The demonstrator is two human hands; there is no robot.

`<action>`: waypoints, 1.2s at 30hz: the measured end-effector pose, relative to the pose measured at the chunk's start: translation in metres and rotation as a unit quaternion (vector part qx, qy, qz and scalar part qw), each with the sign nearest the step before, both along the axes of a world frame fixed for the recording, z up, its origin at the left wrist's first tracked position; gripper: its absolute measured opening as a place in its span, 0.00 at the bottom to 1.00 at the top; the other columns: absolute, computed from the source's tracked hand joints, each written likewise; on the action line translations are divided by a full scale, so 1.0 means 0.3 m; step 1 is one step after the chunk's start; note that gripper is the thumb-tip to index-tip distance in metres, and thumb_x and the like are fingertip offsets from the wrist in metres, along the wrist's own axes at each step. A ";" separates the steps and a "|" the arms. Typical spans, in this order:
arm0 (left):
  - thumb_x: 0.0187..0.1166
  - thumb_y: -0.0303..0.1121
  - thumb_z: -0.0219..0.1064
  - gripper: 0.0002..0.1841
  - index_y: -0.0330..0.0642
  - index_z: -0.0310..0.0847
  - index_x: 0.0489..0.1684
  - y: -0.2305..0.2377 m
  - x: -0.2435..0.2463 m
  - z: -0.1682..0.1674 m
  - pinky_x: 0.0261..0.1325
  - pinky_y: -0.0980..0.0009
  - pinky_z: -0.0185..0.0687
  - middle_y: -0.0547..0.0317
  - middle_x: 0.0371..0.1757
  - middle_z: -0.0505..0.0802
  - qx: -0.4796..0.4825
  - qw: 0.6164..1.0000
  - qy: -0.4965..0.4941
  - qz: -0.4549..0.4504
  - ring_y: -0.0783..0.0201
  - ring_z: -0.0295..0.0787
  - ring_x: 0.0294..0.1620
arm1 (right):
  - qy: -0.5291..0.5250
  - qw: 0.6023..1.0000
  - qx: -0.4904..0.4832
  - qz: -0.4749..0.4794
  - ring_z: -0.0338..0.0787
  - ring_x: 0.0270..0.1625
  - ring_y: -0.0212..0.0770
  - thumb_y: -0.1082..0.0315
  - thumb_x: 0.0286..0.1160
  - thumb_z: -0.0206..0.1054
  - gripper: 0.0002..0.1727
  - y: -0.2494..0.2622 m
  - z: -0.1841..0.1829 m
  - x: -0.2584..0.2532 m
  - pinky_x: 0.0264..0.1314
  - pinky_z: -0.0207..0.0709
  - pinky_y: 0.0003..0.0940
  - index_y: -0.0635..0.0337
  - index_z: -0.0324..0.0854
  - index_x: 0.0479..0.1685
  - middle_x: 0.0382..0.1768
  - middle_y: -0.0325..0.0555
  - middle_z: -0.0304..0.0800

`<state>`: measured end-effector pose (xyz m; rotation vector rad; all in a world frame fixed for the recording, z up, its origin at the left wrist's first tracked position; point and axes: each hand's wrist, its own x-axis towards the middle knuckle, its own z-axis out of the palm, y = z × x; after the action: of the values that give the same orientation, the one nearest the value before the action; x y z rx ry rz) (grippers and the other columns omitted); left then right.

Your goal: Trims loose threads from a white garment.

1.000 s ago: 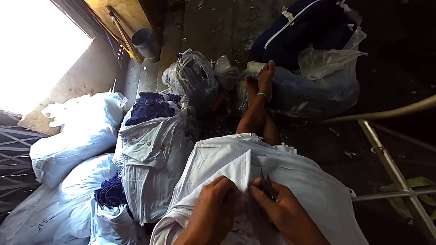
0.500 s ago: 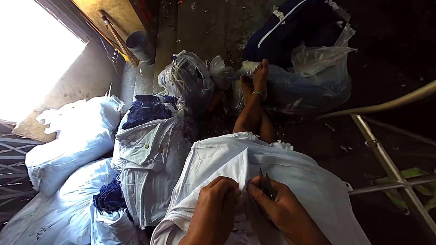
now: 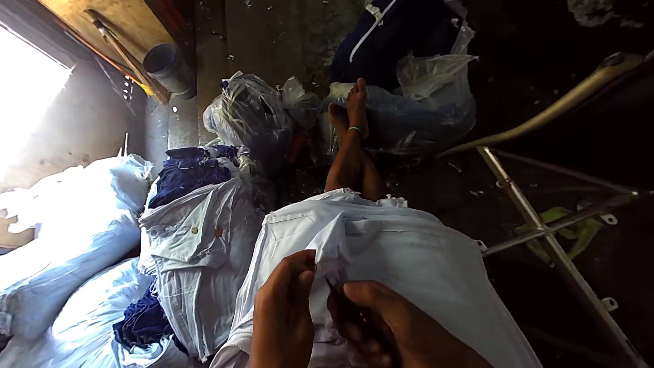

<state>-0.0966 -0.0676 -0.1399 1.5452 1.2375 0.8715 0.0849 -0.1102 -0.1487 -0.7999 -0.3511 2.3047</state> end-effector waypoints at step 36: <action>0.82 0.41 0.65 0.33 0.22 0.68 0.79 0.151 -0.204 0.137 0.73 0.41 0.77 0.27 0.80 0.76 0.080 0.950 0.293 -0.067 0.36 0.77 0.78 | -0.339 0.905 0.203 -0.160 0.64 0.17 0.15 0.62 0.82 0.61 0.13 0.032 -0.038 -0.024 0.20 0.57 0.13 0.48 0.79 0.25 0.16 0.20 0.67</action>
<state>-0.1578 -0.0223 -0.0987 2.0874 1.4720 0.4365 0.0777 -0.1005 -0.1600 -1.3071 -0.8974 1.5123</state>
